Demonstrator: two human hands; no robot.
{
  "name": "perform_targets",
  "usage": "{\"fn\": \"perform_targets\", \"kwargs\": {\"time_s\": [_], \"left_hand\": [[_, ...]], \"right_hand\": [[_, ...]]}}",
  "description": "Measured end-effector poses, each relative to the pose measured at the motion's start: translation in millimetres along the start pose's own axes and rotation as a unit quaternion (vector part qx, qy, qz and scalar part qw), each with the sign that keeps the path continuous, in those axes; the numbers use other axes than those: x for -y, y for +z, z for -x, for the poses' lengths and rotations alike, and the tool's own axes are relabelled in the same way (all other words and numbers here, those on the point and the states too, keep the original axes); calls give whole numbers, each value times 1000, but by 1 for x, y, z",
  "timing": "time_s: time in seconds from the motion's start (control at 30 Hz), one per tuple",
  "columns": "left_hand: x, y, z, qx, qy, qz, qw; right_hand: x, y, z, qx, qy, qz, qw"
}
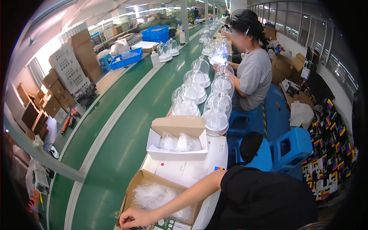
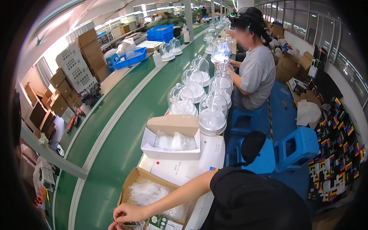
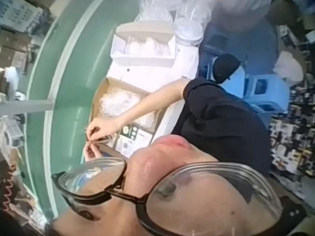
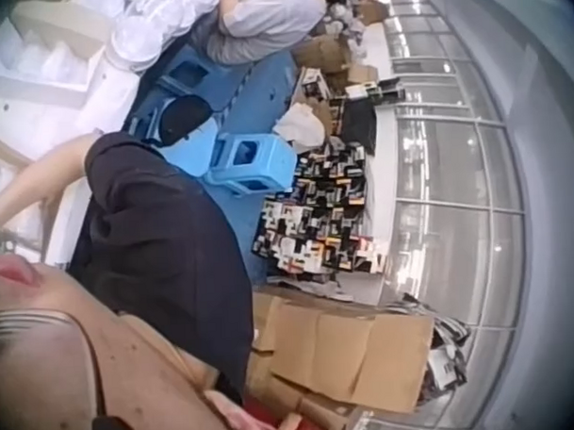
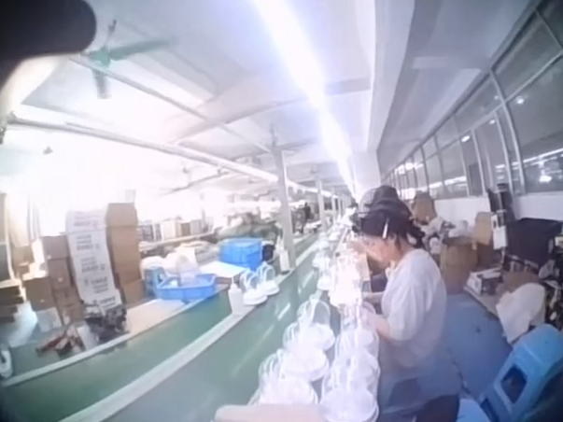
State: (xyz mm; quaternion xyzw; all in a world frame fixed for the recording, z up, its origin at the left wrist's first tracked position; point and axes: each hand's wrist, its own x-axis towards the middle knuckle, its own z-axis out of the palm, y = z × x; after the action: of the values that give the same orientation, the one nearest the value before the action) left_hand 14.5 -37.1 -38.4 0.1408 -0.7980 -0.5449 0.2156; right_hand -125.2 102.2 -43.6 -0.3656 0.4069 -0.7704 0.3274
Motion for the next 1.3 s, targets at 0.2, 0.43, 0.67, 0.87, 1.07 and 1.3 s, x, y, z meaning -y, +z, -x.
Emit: {"fn": "perform_targets", "kwargs": {"time_s": [0.2,0.43,0.67,0.87,1.07,1.3], "left_hand": [[-14,7,-2,37,52,35,997],[-5,7,-6,29,59,7,998],[-20,8,-3,11,14,-29,999],[-31,19,3,33,52,-48,997],[-43,19,4,-4,-6,-55,998],[-40,23,-5,13,-20,-58,998]], "right_hand": [[3,-2,1,-5,-45,58,997],[-1,-5,0,-2,-47,74,996],[20,-1,8,8,-60,106,993],[20,-1,11,7,-89,184,979],[23,1,5,-1,-71,192,979],[34,-13,4,27,-30,213,976]]}}
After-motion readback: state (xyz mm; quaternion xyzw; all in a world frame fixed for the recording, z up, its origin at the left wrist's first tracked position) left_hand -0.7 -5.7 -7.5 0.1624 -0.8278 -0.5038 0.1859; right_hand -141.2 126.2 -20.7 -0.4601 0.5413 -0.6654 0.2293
